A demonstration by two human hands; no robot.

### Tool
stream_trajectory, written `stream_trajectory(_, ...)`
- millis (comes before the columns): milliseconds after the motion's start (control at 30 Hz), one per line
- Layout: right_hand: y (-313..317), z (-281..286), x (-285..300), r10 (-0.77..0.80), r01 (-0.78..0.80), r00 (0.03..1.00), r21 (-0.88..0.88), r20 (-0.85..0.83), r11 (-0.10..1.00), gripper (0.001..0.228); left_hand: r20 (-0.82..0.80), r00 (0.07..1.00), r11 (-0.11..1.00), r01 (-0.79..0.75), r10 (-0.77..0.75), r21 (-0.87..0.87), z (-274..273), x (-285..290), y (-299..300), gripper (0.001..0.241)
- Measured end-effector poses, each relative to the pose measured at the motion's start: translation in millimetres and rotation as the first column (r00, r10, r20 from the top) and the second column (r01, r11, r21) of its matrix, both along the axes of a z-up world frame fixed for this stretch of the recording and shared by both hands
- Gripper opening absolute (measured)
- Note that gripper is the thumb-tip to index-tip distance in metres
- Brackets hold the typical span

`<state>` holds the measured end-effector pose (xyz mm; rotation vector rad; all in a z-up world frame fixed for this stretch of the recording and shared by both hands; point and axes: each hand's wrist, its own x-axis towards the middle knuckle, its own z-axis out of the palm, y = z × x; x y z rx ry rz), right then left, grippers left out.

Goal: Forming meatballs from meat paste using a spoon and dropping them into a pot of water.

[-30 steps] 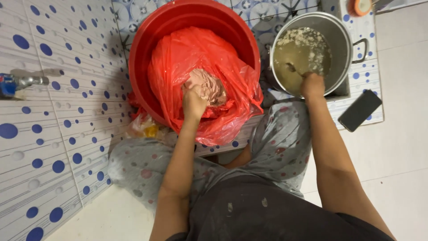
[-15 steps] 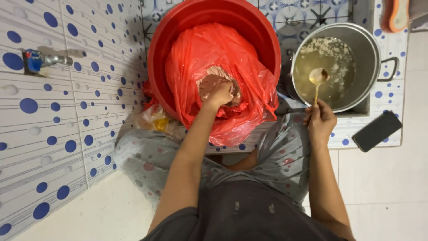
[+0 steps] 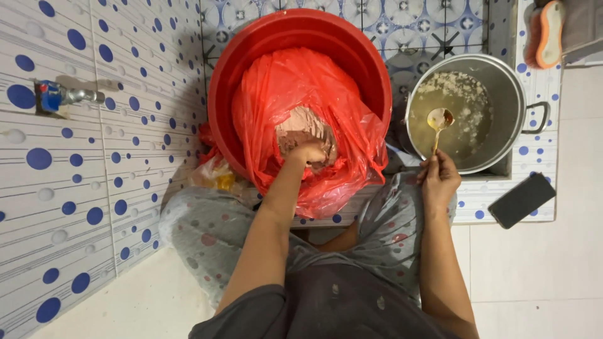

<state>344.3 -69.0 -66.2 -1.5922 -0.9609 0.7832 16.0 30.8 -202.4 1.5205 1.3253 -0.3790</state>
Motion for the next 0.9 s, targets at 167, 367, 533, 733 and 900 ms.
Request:
stream_trajectory(167, -1.7, -3.9, 2.8, -0.002, 0.003, 1.0, 0.014, -0.012, 1.0, 0.018, 0.089, 0.991, 0.989, -0.088, 0.099, -0.119, 44.4, -6.0, -11.5, 0.066)
stream_trajectory(367, -1.3, -4.8, 3.1, -0.002, 0.003, 1.0, 0.029, -0.01, 1.0, 0.019, -0.066, 0.996, 0.989, 0.061, -0.052, 0.138, 90.3, -41.2, 46.0, 0.064)
stream_trajectory(533, -2.8, -1.2, 1.2, -0.005, 0.006, 1.0, 0.042, -0.004, 0.999, 0.02, 0.144, 0.987, 0.93, -0.116, 0.069, 0.349, 178.8, -37.4, 9.8, 0.068)
stream_trajectory(733, -7.7, 4.7, 1.0, 0.027, -0.031, 0.997, 0.063, 0.074, 0.998, 0.021, 0.758, 0.637, 0.71, -0.598, 0.141, 0.371, 188.8, -60.6, -6.2, 0.049)
stream_trajectory(900, -6.6, 5.5, 0.2, 0.037, -0.041, 0.997, 0.073, 0.063, 0.996, 0.021, 0.864, 0.504, 0.484, -0.758, 0.007, 0.438, 155.4, -80.6, 6.5, 0.031)
